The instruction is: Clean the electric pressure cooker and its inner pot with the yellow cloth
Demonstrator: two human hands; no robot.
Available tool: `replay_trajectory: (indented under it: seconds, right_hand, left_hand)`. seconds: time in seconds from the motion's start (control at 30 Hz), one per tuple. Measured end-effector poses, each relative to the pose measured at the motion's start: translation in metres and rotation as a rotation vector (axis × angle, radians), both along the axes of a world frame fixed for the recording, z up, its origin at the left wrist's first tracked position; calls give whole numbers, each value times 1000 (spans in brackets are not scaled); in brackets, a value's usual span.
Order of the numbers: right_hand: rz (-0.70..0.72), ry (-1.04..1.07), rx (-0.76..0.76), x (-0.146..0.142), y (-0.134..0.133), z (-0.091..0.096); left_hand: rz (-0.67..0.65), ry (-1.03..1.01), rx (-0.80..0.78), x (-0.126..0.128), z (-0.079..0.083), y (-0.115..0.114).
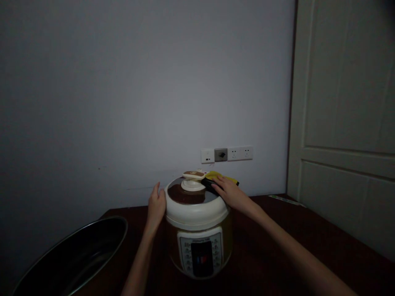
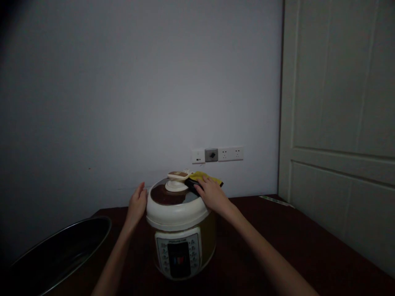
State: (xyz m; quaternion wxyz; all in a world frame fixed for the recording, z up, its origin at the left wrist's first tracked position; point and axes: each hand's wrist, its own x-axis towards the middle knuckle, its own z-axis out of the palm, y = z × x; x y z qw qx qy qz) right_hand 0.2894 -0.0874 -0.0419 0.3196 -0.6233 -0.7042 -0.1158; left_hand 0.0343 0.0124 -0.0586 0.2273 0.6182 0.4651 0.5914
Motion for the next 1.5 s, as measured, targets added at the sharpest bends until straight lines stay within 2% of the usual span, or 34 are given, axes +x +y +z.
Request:
replay_trajectory:
  seconds: [0.13, 0.27, 0.37, 0.53, 0.6, 0.67, 0.77, 0.9, 0.97, 1.1, 1.2, 1.3, 1.4, 1.5]
  right_hand:
    - [18, 92, -134, 17, 32, 12]
    - [-7, 121, -157, 20, 40, 17]
    - [-32, 116, -105, 13, 24, 10]
    - [-81, 115, 160, -27, -37, -21]
    - [-48, 137, 183, -42, -56, -30]
    - [-31, 129, 167, -48, -63, -30]
    - [-53, 72, 106, -37, -43, -16]
    - [-12, 41, -33, -8, 11, 9]
    - [-47, 93, -118, 2, 31, 17]
    - [-119, 146, -153, 9, 41, 18]
    - [-124, 152, -103, 5, 29, 10]
    - [-136, 141, 29, -9, 5, -3]
    - [-143, 128, 158, -33, -26, -17]
    - [-92, 89, 208, -65, -55, -25]
  left_hand:
    - [-68, -17, -91, 1, -9, 11]
    - [-115, -21, -89, 0, -12, 14]
    - [-121, -30, -80, 0, -13, 15]
    - [-149, -55, -81, 2, -13, 16]
    - [-162, -56, -90, 2, -13, 16]
    - [-174, -55, -94, 2, -13, 16]
    - [-175, -53, -89, 1, -13, 15]
    - [-171, -37, -78, 0, -14, 14]
    - [-175, -39, -79, 0, -15, 15]
    - [-175, -48, -65, 0, -18, 19]
    - [-165, -46, -43, 0, -20, 20]
    - [-158, -43, -47, 1, -20, 20]
    - [-157, -37, -49, 1, -19, 19]
    - [-172, -34, -34, 1, -20, 19]
